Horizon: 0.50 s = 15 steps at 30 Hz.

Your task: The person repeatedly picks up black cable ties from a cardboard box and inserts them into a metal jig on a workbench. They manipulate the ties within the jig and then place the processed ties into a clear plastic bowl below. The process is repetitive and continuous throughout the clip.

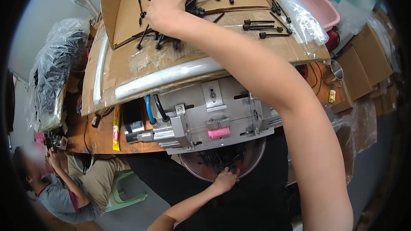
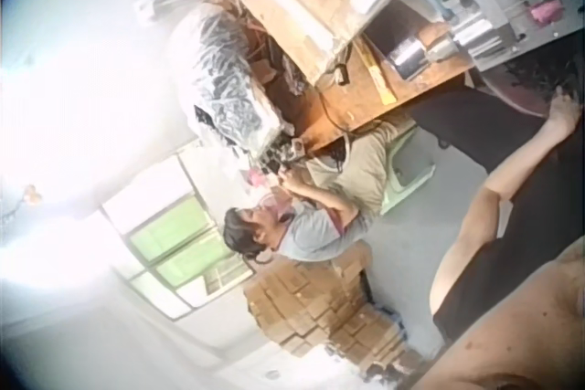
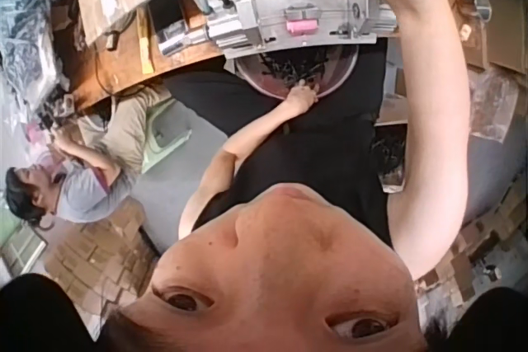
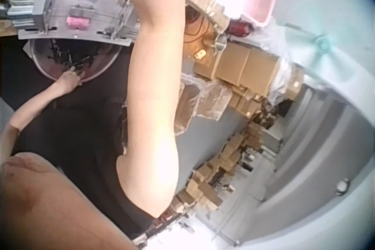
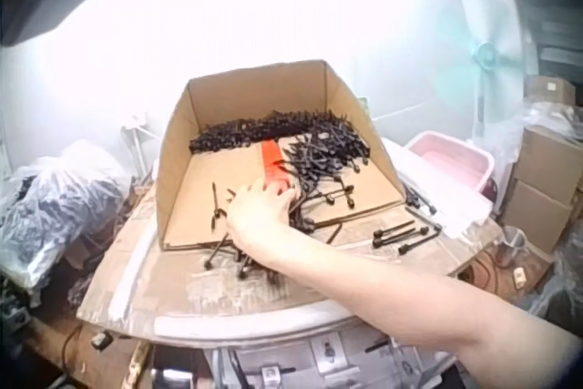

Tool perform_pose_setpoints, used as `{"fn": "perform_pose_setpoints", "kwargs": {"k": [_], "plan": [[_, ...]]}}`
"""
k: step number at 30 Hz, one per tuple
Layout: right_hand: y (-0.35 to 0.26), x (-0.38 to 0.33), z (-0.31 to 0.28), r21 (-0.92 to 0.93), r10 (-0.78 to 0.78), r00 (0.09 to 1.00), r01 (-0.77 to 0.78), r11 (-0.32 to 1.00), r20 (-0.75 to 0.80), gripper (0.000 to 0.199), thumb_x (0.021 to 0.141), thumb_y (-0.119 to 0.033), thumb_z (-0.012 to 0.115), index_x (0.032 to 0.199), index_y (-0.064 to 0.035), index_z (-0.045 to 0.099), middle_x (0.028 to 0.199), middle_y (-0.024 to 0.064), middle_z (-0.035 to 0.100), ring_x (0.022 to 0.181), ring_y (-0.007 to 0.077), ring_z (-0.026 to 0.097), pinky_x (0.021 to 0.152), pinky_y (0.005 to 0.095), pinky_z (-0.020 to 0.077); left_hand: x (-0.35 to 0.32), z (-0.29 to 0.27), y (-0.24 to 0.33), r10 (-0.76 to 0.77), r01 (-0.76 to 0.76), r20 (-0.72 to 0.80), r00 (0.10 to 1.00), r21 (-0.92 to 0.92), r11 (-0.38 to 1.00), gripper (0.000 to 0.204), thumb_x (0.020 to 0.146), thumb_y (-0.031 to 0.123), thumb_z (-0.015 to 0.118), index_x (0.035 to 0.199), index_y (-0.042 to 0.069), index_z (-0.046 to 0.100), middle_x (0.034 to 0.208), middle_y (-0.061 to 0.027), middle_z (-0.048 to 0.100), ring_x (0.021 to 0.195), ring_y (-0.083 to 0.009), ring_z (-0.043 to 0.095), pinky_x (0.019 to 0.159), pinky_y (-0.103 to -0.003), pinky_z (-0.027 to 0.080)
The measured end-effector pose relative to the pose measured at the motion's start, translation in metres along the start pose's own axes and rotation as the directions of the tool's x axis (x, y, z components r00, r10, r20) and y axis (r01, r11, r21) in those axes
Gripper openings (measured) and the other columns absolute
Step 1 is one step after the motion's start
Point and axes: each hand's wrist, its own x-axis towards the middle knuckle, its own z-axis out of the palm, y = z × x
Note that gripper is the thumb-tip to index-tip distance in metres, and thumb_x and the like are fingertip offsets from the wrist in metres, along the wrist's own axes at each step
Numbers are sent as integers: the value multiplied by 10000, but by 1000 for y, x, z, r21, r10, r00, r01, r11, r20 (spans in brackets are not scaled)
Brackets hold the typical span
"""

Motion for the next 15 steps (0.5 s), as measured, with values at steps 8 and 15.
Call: {"fn": "perform_pose_setpoints", "kwargs": {"k": [8, 15], "plan": [[9, -27, -65, 298, -30, 976, -36, 954, 215, 659, 977, -592, 301, 1076, -35, 640, 961, 168, 687, 911, 303, 666, 804, 419, 515, -42, -32, 5, 91, -104, -210, 973, -55, 993, 505, 937, 260, 539, 1385, 43, 451, 1245, -128, 575, 1057, -314, 558, 896, -390, 505], [65, -76, -98, 473, -240, 970, 225, 852, -29, 253, 885, -259, 628, 907, -11, 674, 762, 173, 669, 740, 321, 665, 698, 396, 531, -164, -260, -18, 208, -157, -906, 368, 160, 975, 423, 680, -93, 628, 1079, 47, 652, 952, -78, 618, 841, -251, 594, 758, -362, 509]]}}
